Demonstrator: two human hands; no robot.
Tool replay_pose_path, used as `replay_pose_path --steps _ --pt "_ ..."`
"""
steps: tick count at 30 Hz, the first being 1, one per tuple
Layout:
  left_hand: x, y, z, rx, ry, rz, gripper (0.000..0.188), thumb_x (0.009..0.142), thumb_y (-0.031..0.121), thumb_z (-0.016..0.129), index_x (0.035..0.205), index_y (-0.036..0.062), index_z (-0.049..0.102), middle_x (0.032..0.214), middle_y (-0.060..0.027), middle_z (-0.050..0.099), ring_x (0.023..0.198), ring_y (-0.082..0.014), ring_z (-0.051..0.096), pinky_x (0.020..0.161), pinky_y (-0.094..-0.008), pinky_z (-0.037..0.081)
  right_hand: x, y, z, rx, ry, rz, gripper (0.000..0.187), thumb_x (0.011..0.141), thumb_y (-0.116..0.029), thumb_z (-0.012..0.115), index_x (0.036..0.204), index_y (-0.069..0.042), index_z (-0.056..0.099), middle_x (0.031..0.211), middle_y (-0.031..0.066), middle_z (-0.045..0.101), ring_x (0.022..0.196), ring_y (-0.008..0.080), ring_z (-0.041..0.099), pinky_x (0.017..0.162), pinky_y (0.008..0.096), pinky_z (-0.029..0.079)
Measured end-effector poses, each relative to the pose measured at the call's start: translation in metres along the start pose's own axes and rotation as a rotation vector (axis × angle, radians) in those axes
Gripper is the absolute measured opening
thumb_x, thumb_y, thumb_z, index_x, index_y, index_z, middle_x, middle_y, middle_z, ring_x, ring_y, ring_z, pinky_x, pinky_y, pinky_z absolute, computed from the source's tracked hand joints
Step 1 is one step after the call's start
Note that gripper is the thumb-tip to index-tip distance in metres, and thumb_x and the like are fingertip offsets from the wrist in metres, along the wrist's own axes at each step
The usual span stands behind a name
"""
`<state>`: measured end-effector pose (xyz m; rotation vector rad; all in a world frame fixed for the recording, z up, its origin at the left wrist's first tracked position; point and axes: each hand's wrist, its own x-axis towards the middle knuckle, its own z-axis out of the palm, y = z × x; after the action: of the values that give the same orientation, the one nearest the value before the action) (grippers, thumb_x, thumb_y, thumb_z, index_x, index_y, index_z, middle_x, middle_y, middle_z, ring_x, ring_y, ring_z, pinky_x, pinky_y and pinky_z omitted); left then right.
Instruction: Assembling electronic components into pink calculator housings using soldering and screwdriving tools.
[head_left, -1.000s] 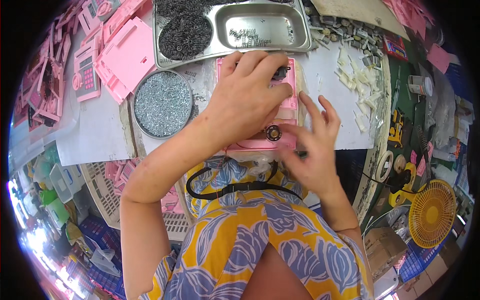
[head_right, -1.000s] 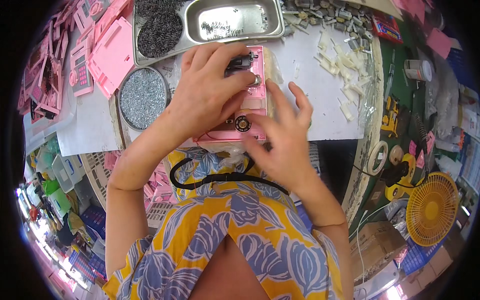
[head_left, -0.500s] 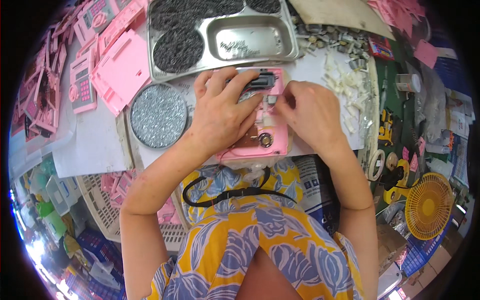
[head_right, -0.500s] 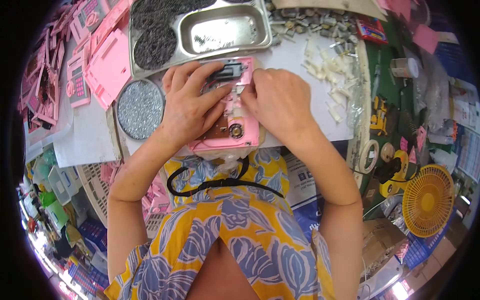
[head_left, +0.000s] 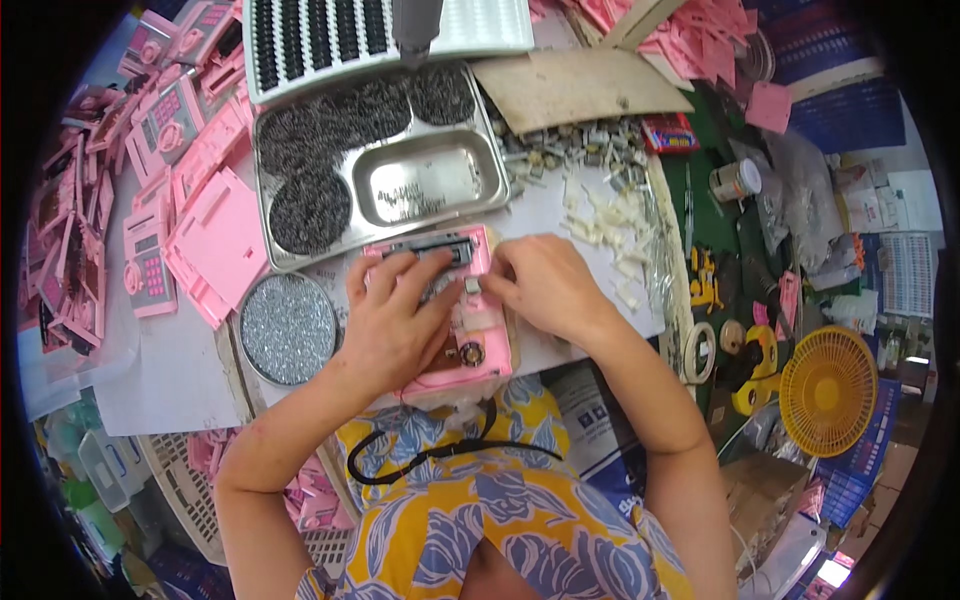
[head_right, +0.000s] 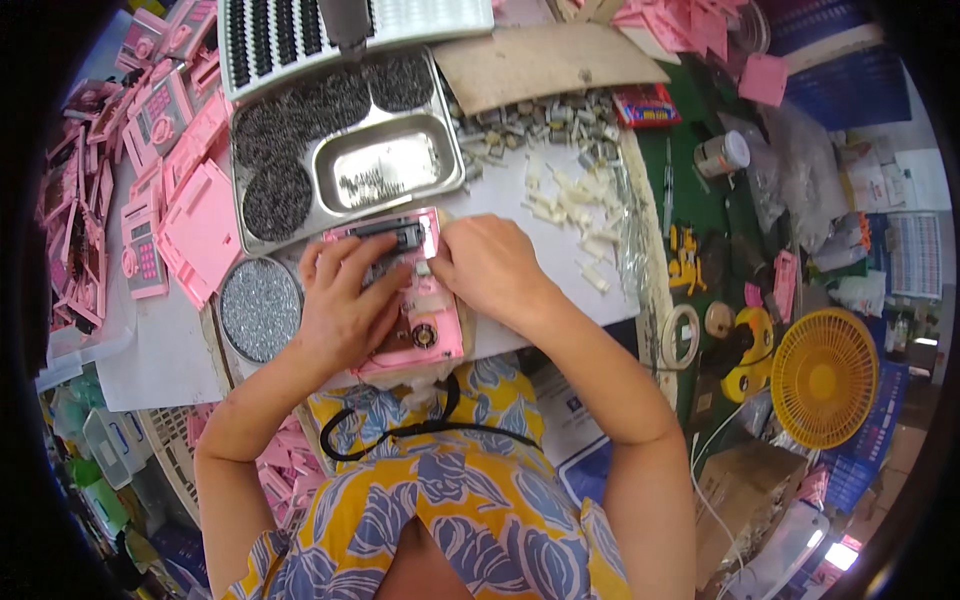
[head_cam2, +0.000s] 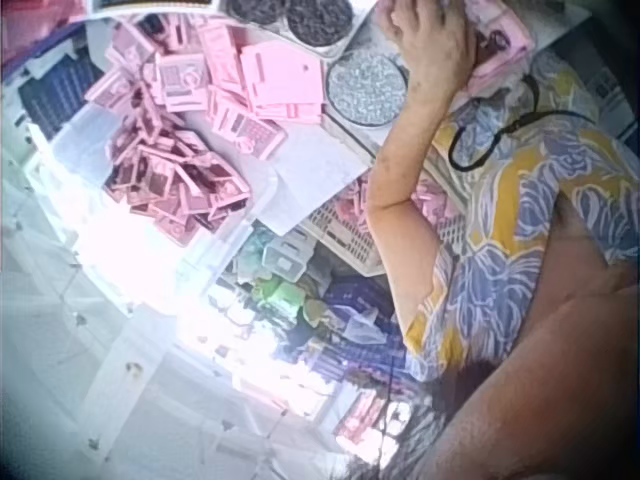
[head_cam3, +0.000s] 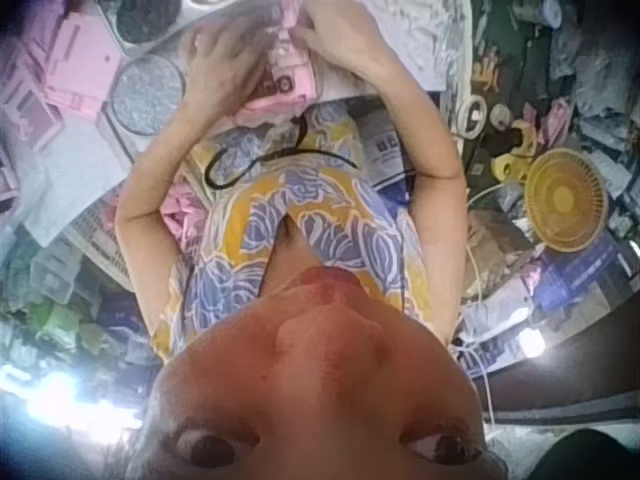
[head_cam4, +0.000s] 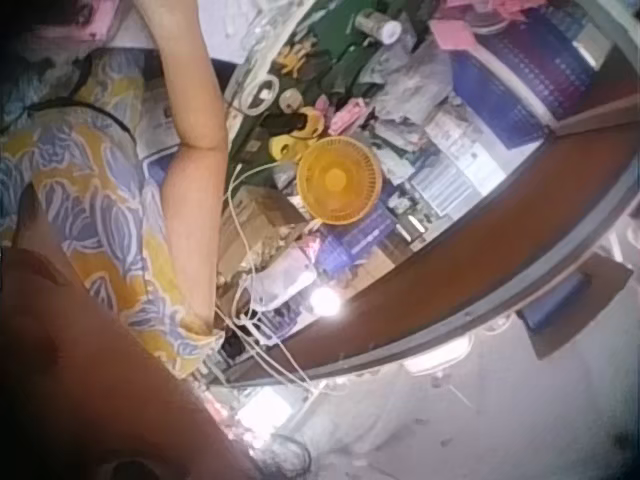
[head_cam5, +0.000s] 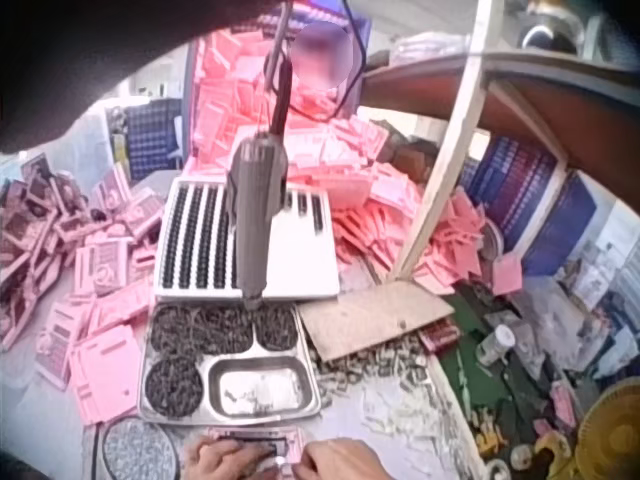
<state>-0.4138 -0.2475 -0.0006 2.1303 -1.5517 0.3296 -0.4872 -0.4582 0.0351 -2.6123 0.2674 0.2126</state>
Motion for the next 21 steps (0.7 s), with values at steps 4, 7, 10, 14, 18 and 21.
replay_pose_path --steps 4,7,10,14,18,21 --pt "0.001 -0.007 -0.003 -0.004 -0.073 0.134 0.040 0.077 0.024 0.074 0.115 0.0133 0.070 0.136 -0.0063 0.058 0.117 -0.0270 0.052 0.104 -0.0516 0.033 -0.002 0.005 -0.005 0.155 -0.068 0.081 0.027 0.082 -0.028 0.072 0.077 -0.001 0.073 0.077 0.0217 0.070 0.076 0.0390 0.070 0.072 0.0479 0.054" --pt "0.000 -0.017 -0.007 0.029 -0.112 0.265 0.043 0.078 0.030 0.073 0.118 0.0124 0.070 0.138 -0.0041 0.057 0.120 -0.0248 0.052 0.107 -0.0531 0.031 0.000 0.005 -0.008 0.195 -0.115 0.092 0.028 0.083 -0.030 0.072 0.080 -0.002 0.074 0.078 0.0207 0.071 0.076 0.0368 0.070 0.072 0.0466 0.054" --pt "0.005 -0.024 -0.010 0.023 -0.126 0.379 0.041 0.080 0.035 0.069 0.113 0.0102 0.072 0.142 -0.0041 0.056 0.127 -0.0220 0.051 0.107 -0.0539 0.034 0.010 0.020 -0.039 0.255 -0.123 -0.052 0.028 0.084 -0.032 0.071 0.087 -0.004 0.076 0.080 0.0191 0.072 0.074 0.0337 0.071 0.071 0.0434 0.055" --pt "0.008 -0.036 -0.017 0.047 -0.311 0.452 0.059 0.092 0.052 0.057 0.136 0.0126 0.060 0.154 -0.0046 0.046 0.144 -0.0223 0.040 0.114 -0.0592 0.027 0.109 0.048 -0.140 0.174 0.447 -0.164 0.020 0.091 -0.019 0.070 0.099 -0.002 0.073 0.085 0.0094 0.074 0.079 0.0144 0.069 0.073 0.0314 0.053" --pt "0.009 -0.050 -0.024 0.043 -0.506 0.469 0.071 0.094 0.059 0.050 0.149 0.0152 0.046 0.165 -0.0031 0.030 0.156 -0.0199 0.018 0.120 -0.0618 0.012 0.284 0.091 -0.228 -0.463 1.080 -0.356 0.027 0.090 -0.017 0.065 0.114 -0.006 0.069 0.109 0.0145 0.071 0.099 0.0340 0.068 0.088 0.0427 0.054" --pt "0.012 -0.055 -0.021 0.011 -0.556 0.483 0.076 0.093 0.063 0.049 0.154 0.0186 0.041 0.166 -0.0014 0.027 0.157 -0.0190 0.012 0.121 -0.0619 0.007 0.333 0.124 -0.268 -0.772 1.143 -0.123 0.030 0.090 -0.022 0.064 0.117 -0.009 0.068 0.113 0.0140 0.069 0.102 0.0386 0.067 0.093 0.0462 0.053"
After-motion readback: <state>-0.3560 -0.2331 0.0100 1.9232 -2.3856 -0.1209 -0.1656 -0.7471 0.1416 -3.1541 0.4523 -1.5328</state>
